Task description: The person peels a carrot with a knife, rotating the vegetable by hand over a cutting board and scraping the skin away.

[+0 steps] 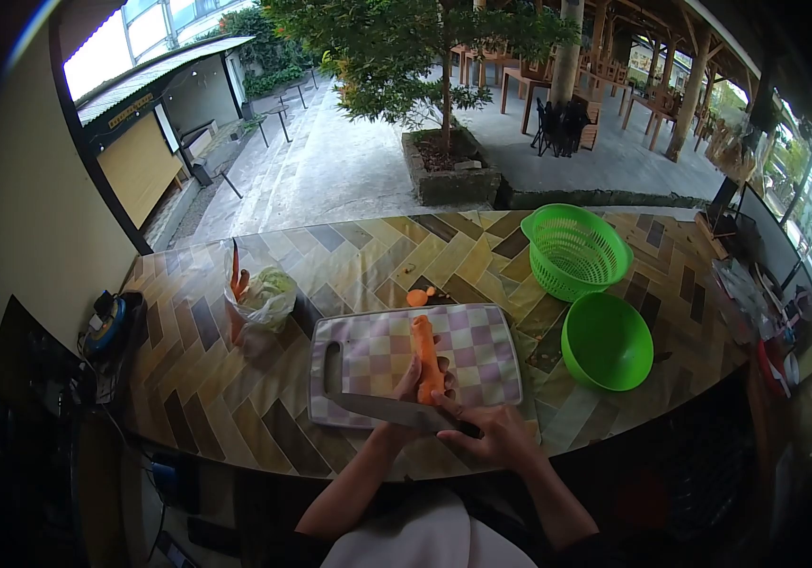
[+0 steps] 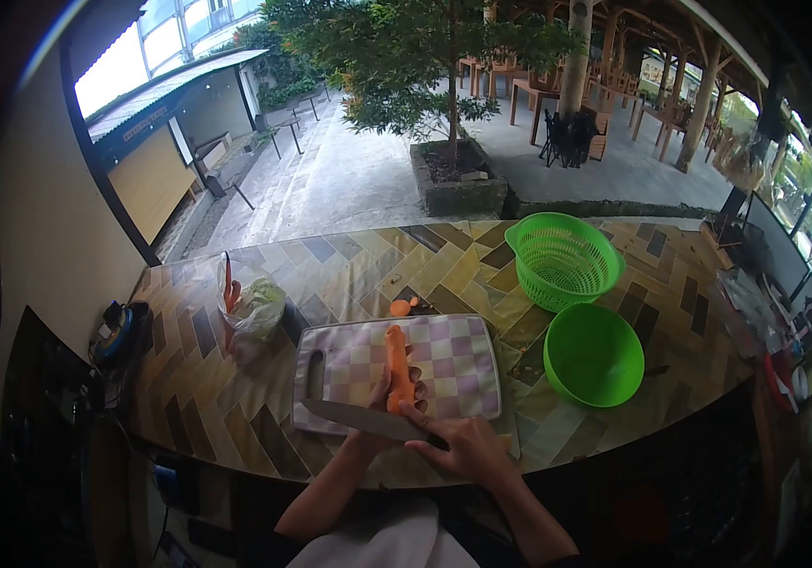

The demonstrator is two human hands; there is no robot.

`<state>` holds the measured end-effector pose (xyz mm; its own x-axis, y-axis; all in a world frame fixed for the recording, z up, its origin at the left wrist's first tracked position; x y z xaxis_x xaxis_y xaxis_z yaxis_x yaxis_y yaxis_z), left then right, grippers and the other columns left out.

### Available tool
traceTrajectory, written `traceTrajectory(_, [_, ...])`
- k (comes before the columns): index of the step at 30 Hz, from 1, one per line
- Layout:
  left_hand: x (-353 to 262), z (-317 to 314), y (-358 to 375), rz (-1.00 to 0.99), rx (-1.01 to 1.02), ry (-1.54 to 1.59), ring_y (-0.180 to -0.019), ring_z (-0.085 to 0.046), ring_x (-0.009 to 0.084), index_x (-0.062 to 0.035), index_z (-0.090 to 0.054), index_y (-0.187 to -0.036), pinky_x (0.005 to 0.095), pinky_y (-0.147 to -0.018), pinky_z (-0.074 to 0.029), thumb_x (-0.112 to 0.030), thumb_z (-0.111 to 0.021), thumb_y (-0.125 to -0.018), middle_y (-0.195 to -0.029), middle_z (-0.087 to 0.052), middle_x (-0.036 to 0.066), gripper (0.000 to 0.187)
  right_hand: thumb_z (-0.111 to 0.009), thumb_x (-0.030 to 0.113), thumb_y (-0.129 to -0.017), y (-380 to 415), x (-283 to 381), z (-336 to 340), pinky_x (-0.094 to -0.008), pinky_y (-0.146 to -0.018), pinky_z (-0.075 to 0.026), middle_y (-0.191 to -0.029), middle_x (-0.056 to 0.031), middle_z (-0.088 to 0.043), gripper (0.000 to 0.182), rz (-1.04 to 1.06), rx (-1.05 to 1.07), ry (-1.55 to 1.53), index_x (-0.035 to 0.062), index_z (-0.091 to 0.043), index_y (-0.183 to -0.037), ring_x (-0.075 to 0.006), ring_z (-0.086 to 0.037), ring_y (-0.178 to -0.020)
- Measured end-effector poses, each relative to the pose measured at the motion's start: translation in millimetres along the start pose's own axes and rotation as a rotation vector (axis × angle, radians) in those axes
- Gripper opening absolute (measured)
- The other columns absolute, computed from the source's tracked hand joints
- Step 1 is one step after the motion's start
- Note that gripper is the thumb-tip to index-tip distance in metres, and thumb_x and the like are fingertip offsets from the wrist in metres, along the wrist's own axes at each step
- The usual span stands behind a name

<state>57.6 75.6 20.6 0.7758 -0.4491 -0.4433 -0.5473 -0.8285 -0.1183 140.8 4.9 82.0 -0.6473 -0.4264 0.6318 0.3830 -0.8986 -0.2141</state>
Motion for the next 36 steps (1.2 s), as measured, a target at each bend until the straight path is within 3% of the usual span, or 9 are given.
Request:
traceTrajectory(13, [2.4,0.0,-0.9,0.011,0.003,-0.045,-0.093,-0.051,0.0157,-0.0154,-0.029,-0.146,0.0309,-0.078,-0.05,-0.045,-0.042,-0.102,-0.105,-0.049,0.004,0.055,-0.062,0.047,-0.09,0.0,1.3,3.0,-0.0394,-0.065,-0.053,-0.079,-0.0118,-0.069,0.058,-0.014,0.001,-0.007,0.0293,-0.047,-0.143,-0.0314,-0.068,-0.07])
traceTrajectory(19, [2.0,-1.0,-0.3,0.015,-0.028,0.008,-0.091,-0.054,0.017,-0.0134,-0.031,-0.144,0.0329,-0.079,-0.05,-0.04,-0.043,-0.103,-0.103,-0.052,0.006,0.05,-0.062,0.046,-0.09,-0.4,3.3,3.1,-0.0393,-0.066,-0.053,-0.08,-0.0119,-0.069,0.058,-0.027,0.028,-0.003,0.0298,-0.047,-0.143,-0.0318,-0.068,-0.07])
traceTrajectory(36, [3.6,2.4,-1.1,0.02,-0.035,-0.007,-0.092,-0.053,0.0166,-0.0143,-0.031,-0.144,0.0322,-0.08,-0.049,-0.042,-0.044,-0.103,-0.104,-0.051,0.005,0.051,-0.061,0.046,-0.09,-3.0,1.3,2.5,-0.04,-0.065,-0.052,-0.078,-0.0124,-0.068,0.058,-0.017,0.014,-0.019,0.0303,-0.046,-0.144,-0.0331,-0.067,-0.069])
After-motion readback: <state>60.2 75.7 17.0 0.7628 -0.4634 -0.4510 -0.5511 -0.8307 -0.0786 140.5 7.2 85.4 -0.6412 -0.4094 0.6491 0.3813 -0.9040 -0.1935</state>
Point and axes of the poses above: each hand's wrist, its own y-axis away from the middle knuckle, its own z-axis out of the back of the hand, x = y × z, the point moved 9 cm from there along -y, towards the middle knuckle
